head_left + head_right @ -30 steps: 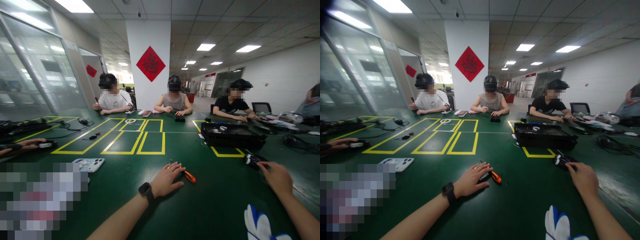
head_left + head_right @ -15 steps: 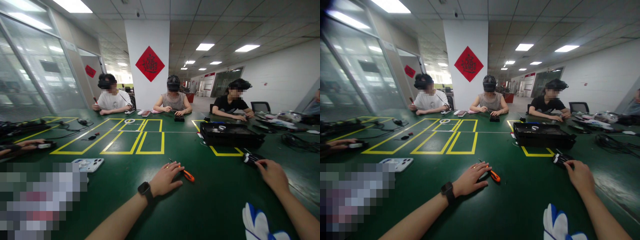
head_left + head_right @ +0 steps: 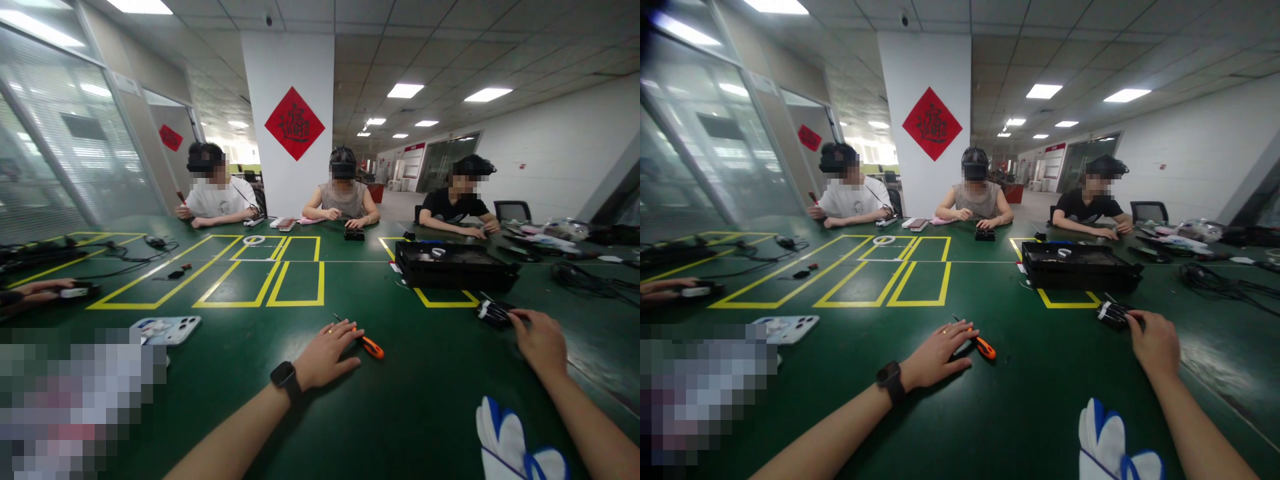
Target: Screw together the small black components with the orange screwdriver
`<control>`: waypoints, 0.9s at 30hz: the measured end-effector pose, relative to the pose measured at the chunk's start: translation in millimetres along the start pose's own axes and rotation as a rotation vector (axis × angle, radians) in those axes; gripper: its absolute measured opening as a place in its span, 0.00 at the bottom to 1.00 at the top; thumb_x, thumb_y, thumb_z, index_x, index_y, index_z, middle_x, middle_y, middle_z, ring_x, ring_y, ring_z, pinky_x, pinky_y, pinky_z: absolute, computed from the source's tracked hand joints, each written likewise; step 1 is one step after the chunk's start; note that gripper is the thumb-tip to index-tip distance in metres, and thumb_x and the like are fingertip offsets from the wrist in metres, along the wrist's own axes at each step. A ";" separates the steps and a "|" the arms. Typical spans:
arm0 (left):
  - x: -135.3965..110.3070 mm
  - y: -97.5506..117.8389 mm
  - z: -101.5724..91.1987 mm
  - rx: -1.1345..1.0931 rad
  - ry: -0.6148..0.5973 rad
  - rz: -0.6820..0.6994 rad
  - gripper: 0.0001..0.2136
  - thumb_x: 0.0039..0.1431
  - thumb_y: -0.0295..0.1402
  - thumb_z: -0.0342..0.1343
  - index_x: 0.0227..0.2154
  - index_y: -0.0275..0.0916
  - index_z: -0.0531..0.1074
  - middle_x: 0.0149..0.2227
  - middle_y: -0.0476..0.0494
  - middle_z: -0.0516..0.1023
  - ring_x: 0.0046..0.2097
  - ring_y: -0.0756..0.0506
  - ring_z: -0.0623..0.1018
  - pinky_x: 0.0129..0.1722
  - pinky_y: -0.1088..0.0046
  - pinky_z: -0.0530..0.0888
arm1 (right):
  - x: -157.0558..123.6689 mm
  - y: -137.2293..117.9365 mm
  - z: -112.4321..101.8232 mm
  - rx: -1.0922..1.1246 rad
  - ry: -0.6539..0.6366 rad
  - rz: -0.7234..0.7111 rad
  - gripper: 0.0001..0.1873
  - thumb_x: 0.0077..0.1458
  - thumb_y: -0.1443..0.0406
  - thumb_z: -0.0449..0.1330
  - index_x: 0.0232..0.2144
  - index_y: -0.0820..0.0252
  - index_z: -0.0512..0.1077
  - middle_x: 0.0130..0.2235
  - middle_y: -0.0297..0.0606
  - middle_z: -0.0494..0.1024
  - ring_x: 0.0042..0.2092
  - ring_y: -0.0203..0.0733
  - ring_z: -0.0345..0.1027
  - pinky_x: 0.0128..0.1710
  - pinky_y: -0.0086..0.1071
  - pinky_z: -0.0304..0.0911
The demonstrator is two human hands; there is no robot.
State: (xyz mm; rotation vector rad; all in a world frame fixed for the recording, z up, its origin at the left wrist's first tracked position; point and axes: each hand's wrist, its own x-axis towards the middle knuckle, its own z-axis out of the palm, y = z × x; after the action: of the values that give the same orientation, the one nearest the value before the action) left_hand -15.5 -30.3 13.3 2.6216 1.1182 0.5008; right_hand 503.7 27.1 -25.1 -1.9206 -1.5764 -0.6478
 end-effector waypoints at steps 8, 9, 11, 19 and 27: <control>0.8 1.9 -1.6 0.007 -0.013 -0.002 0.26 0.57 0.47 0.44 0.58 0.48 0.50 0.61 0.44 0.54 0.61 0.42 0.54 0.58 0.57 0.53 | 3.4 6.5 8.8 -0.003 -0.133 -0.016 0.21 0.53 0.54 0.45 0.35 0.60 0.72 0.38 0.44 0.73 0.38 0.49 0.63 0.37 0.38 0.57; 0.9 2.1 -1.7 0.006 -0.014 -0.001 0.26 0.57 0.47 0.44 0.58 0.48 0.50 0.61 0.44 0.54 0.61 0.42 0.54 0.58 0.58 0.53 | 3.6 6.3 9.0 -0.006 -0.132 -0.009 0.22 0.53 0.54 0.45 0.36 0.60 0.72 0.38 0.44 0.73 0.39 0.49 0.63 0.37 0.38 0.57; 1.0 2.1 -1.6 0.007 -0.016 -0.001 0.26 0.57 0.47 0.44 0.58 0.47 0.51 0.61 0.44 0.54 0.61 0.42 0.54 0.58 0.57 0.53 | 3.7 5.8 8.6 -0.012 -0.131 0.006 0.23 0.54 0.54 0.44 0.37 0.61 0.72 0.39 0.45 0.73 0.40 0.49 0.62 0.38 0.38 0.57; 0.5 2.5 -1.7 0.014 -0.013 -0.003 0.26 0.57 0.47 0.44 0.58 0.49 0.50 0.61 0.45 0.54 0.61 0.42 0.54 0.58 0.57 0.53 | 5.6 0.5 6.6 -0.030 -0.181 0.021 0.22 0.54 0.53 0.45 0.36 0.59 0.73 0.38 0.43 0.73 0.38 0.49 0.62 0.33 0.36 0.57; 0.6 2.1 -1.2 0.015 -0.009 -0.001 0.26 0.57 0.47 0.44 0.58 0.48 0.50 0.61 0.45 0.54 0.61 0.43 0.54 0.59 0.57 0.53 | 4.3 -15.9 -6.2 -0.086 -0.036 0.069 0.25 0.54 0.50 0.44 0.40 0.60 0.71 0.42 0.47 0.71 0.44 0.53 0.59 0.40 0.42 0.55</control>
State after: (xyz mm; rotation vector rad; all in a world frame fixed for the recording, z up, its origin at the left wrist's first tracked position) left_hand -14.2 -31.2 15.3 2.6339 1.1244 0.4822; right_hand 488.8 28.2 -15.8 -2.0503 -1.5187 -0.6649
